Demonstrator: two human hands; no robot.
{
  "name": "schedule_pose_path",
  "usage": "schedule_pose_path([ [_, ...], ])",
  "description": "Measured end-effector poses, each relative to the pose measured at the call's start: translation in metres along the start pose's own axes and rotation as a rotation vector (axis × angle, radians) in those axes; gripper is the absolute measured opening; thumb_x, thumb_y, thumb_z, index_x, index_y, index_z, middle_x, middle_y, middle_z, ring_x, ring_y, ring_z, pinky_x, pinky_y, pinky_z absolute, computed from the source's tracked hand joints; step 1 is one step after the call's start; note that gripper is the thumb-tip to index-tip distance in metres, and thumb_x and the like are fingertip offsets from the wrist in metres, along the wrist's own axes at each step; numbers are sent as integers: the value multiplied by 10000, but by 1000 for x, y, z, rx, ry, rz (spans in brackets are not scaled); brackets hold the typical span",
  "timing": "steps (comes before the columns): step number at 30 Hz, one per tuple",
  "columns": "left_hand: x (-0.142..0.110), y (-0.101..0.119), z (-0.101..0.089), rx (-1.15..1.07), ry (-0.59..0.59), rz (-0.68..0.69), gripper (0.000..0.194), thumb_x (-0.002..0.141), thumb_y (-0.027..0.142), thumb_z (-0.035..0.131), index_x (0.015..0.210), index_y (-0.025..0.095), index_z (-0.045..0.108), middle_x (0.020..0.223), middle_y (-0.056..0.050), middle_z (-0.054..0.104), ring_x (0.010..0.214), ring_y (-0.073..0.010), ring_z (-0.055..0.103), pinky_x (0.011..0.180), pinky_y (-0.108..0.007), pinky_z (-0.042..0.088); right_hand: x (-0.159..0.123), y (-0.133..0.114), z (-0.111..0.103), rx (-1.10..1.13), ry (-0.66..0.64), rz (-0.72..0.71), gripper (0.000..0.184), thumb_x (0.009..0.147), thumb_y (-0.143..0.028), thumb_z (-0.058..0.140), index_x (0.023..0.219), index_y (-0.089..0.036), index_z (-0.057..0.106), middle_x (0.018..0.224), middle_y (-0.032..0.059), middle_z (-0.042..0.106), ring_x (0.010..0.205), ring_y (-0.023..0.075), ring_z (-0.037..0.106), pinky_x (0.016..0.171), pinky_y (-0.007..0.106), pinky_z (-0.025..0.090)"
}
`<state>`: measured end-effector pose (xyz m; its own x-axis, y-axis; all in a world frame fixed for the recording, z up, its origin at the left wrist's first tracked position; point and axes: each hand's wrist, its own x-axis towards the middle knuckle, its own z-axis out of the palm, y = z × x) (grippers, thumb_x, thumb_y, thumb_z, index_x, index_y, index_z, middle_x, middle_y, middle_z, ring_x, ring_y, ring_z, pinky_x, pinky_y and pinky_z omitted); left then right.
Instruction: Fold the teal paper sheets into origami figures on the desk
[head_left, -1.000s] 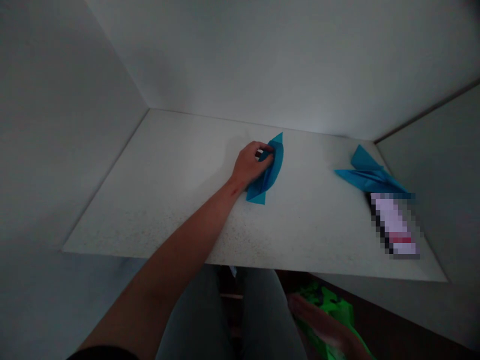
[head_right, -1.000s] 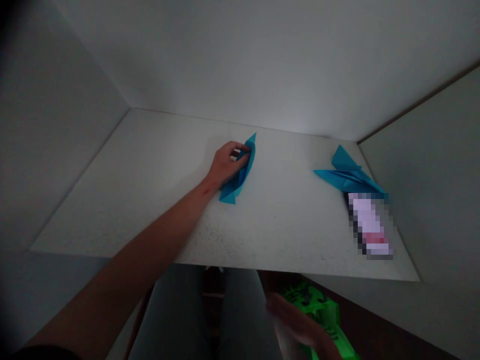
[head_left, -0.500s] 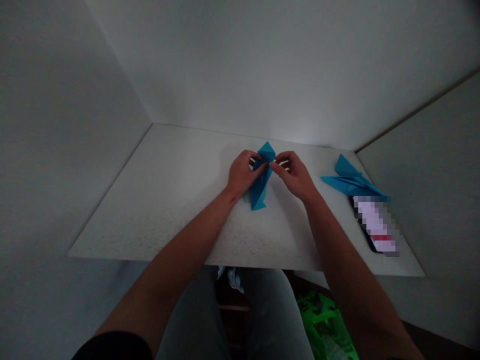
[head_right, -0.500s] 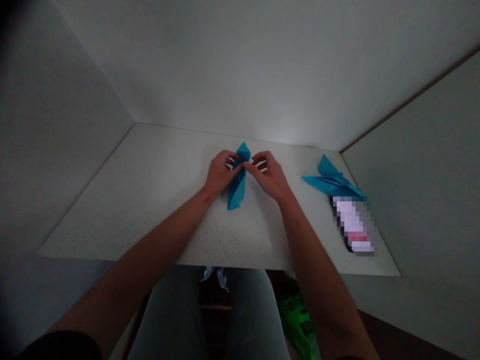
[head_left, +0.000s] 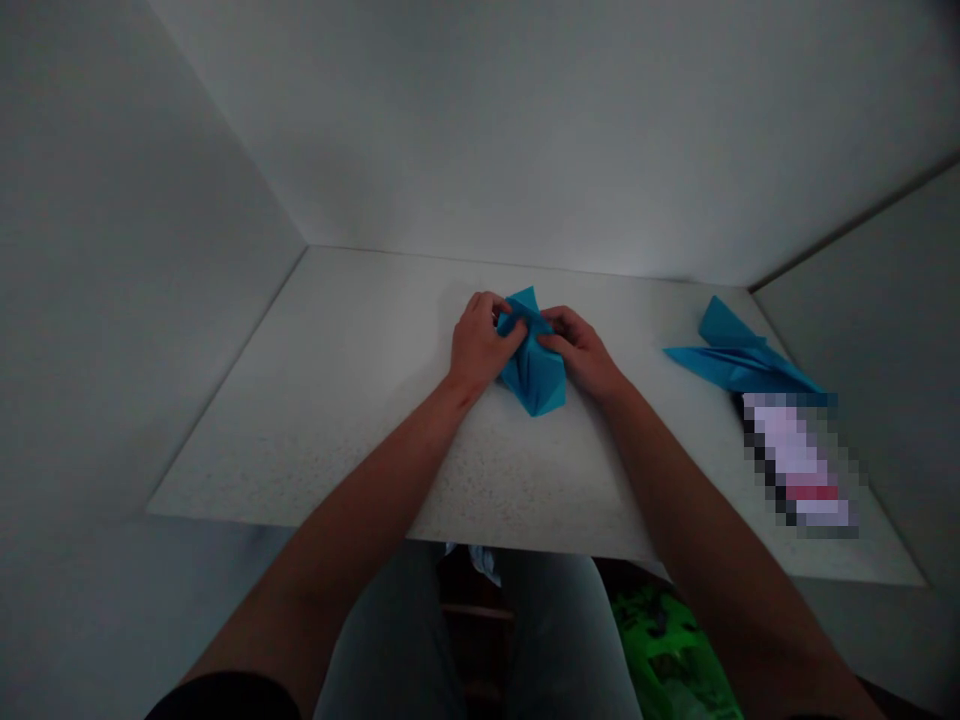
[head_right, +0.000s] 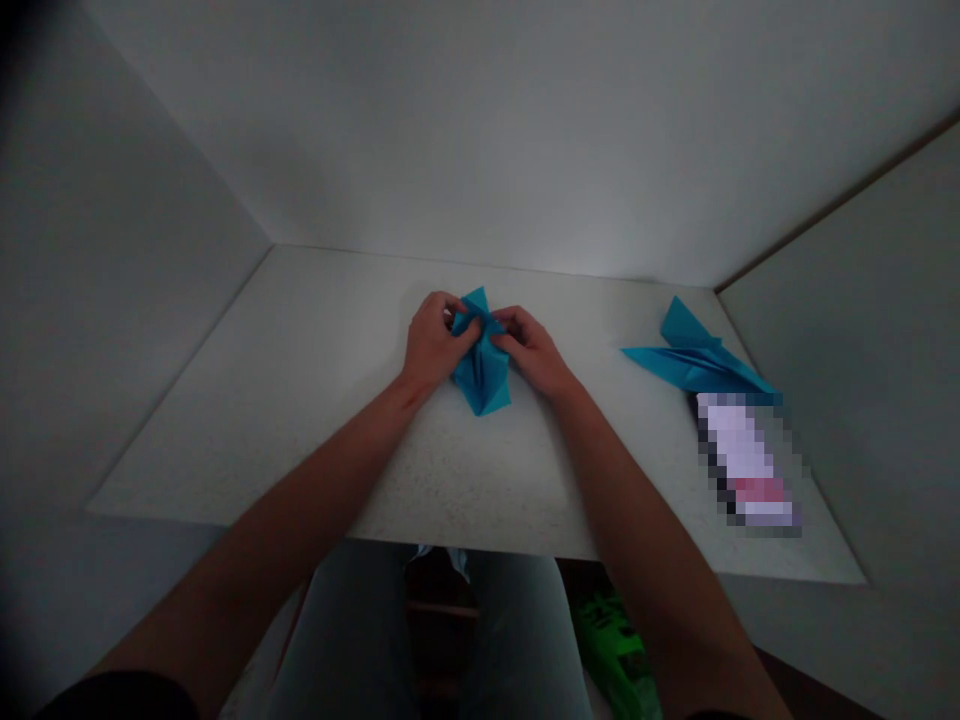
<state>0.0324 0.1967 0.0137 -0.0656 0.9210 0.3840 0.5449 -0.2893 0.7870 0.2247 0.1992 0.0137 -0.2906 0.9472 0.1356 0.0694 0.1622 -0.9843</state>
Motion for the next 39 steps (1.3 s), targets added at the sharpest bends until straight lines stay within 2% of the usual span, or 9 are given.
schedule_pose_path([
  [9,-1,2,-1,40,-57,39,138,914,239,745,956,260,615,1085,-40,697,908,-196,676,867,-360,578,-3,-1,-5,71,-127,7,388,841,-411,822,1178,-280,681,767,-57,601,635,134,517,603,275,450],
  [14,1,-5,3,9,-54,47,207,871,285,801,1007,256,648,1125,-62,717,991,-230,707,923,-387,591,-4,2,-4,42,-127,-11,425,868,-451,845,1218,-287,669,769,-62,603,654,132,555,617,276,499],
  [18,6,-13,6,-33,-51,36,184,871,327,815,963,314,655,1120,-60,724,1120,-287,695,1002,-450,595,2,17,-3,-25,-117,-25,501,918,-522,848,1297,-273,634,886,-51,705,768,148,685,690,298,576],
  [22,11,-14,7,-19,-58,70,174,901,320,800,916,344,629,1125,-52,716,1158,-298,679,1054,-485,594,12,34,-4,-56,-113,-153,512,1018,-570,704,1390,-238,586,935,-95,702,809,72,700,796,259,569],
  [25,11,-9,5,8,-32,71,228,906,365,828,931,336,604,1138,-38,693,1185,-281,676,1097,-471,571,16,34,-5,-90,-11,-278,444,914,-612,816,1213,-314,681,1023,-82,736,984,146,719,938,324,625],
  [28,8,-5,3,-1,-11,39,270,912,361,845,927,327,577,1146,-41,674,1217,-275,653,1118,-462,544,18,26,-5,-200,31,-196,271,889,-651,821,1013,-442,699,1072,-91,756,1130,233,689,1094,450,630],
  [30,7,-4,2,-23,-16,2,300,906,356,872,932,332,574,1160,-35,678,1263,-271,605,1132,-463,528,20,24,-4,-205,33,-139,228,899,-609,834,969,-451,687,1012,-104,750,1078,216,674,1051,412,637],
  [35,8,-7,5,34,-58,-9,266,1018,433,795,943,315,569,1176,-30,663,1244,-239,548,1164,-476,492,25,30,-8,-89,36,-88,75,1041,-241,722,1008,-236,656,864,-133,699,807,30,580,835,175,521],
  [39,11,-9,7,12,-89,5,249,1032,443,769,945,317,572,1207,-32,659,1236,-248,534,1160,-489,494,25,35,-14,-125,22,-101,141,1049,-206,739,987,-227,614,846,-129,694,785,16,565,793,165,504],
])
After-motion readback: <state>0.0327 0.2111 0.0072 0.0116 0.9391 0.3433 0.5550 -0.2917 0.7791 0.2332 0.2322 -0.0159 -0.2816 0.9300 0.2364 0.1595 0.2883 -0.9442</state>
